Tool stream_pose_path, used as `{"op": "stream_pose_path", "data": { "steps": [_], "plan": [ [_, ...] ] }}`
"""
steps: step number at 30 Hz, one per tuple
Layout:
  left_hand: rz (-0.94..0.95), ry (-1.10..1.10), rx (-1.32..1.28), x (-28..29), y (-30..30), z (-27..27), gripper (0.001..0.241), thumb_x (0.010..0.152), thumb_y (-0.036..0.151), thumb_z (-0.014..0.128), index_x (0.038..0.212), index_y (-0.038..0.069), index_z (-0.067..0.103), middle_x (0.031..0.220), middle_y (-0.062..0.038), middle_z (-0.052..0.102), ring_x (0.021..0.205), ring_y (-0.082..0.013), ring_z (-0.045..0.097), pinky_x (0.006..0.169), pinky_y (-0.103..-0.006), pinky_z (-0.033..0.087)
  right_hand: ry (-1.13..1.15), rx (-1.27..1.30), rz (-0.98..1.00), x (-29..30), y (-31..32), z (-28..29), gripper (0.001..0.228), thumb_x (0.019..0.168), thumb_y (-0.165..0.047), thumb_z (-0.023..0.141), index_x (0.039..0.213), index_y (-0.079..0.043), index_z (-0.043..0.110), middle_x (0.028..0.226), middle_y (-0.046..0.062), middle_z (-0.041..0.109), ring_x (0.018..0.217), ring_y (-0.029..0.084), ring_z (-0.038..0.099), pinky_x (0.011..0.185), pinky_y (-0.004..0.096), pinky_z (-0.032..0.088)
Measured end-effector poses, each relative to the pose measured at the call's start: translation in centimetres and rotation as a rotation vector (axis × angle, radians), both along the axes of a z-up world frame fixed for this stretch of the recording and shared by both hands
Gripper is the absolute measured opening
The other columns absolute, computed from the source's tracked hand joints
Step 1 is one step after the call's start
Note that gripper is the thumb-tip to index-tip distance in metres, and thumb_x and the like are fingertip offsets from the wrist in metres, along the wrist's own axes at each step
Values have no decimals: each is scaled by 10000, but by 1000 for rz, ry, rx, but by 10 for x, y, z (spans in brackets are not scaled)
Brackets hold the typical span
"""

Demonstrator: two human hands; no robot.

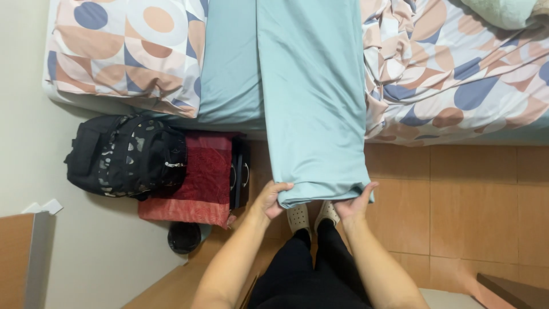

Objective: Fold pillowcases and towels and place them in a closet.

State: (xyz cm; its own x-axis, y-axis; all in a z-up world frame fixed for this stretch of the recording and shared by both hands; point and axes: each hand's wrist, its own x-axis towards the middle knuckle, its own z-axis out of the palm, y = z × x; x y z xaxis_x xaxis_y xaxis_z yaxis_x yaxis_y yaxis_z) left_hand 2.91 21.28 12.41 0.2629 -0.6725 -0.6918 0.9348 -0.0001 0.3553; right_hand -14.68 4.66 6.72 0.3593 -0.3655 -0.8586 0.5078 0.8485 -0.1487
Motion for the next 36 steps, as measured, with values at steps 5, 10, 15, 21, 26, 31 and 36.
{"op": "stream_pose_path", "data": {
  "steps": [5, 10, 15, 21, 26, 31, 36],
  "plan": [
    [-3, -31, -50, 11, 21, 8, 522, 815, 6, 691, 1294, -118, 524, 1177, -252, 673, 1036, -338, 729, 924, -476, 598, -70, -94, -24, 3, 9, -9, 1099, 685, -850, 566, 1557, -212, 370, 1606, 61, 411, 1473, 347, 388, 1208, 629, 303],
    [73, 104, -107, 2, 11, -4, 440, 855, 16, 707, 1248, -114, 557, 1120, -219, 688, 1005, -324, 728, 939, -458, 606, 148, 112, 24, -2, 76, -71, 989, 870, -849, 366, 1548, -130, 380, 1562, 222, 427, 1419, 438, 382, 1134, 640, 228],
    [195, 311, -223, -4, -22, -12, 283, 929, 29, 687, 1160, -102, 590, 1047, -192, 713, 970, -298, 733, 926, -385, 613, -290, 235, 355, 23, 126, -130, 431, 1125, -151, 329, 1515, 2, 427, 1483, 295, 495, 1329, 416, 553, 1104, 531, 518],
    [249, 389, -267, 5, -24, 13, 216, 937, 16, 669, 1113, -84, 596, 1027, -191, 710, 943, -297, 740, 925, -385, 617, -668, -22, -190, 54, 58, -32, 619, 1119, -537, 477, 1420, -7, 592, 1376, 194, 636, 1308, 341, 560, 1137, 505, 477],
    [143, 207, -106, 12, 5, 19, 292, 876, -8, 658, 1139, -116, 592, 1031, -213, 717, 934, -305, 743, 908, -398, 627, -415, -162, -270, 8, 24, 18, 912, 776, -786, 539, 1450, -171, 554, 1519, 122, 539, 1390, 360, 496, 1144, 597, 396],
    [11, 14, -40, 37, 43, -44, 330, 873, -58, 673, 1183, -126, 586, 1059, -223, 685, 936, -312, 723, 883, -426, 622, -345, -165, -280, -26, 13, 16, 942, 803, -735, 617, 1511, -129, 474, 1608, 130, 486, 1468, 362, 467, 1190, 624, 371],
    [-148, -224, 141, 48, 59, -41, 486, 794, -100, 641, 1260, 34, 599, 1123, -130, 705, 983, -281, 716, 858, -449, 606, -130, -205, -16, -24, -29, -92, 672, 795, -282, 684, 1398, -27, 530, 1390, 165, 613, 1250, 363, 629, 1059, 573, 502]
  ]
}}
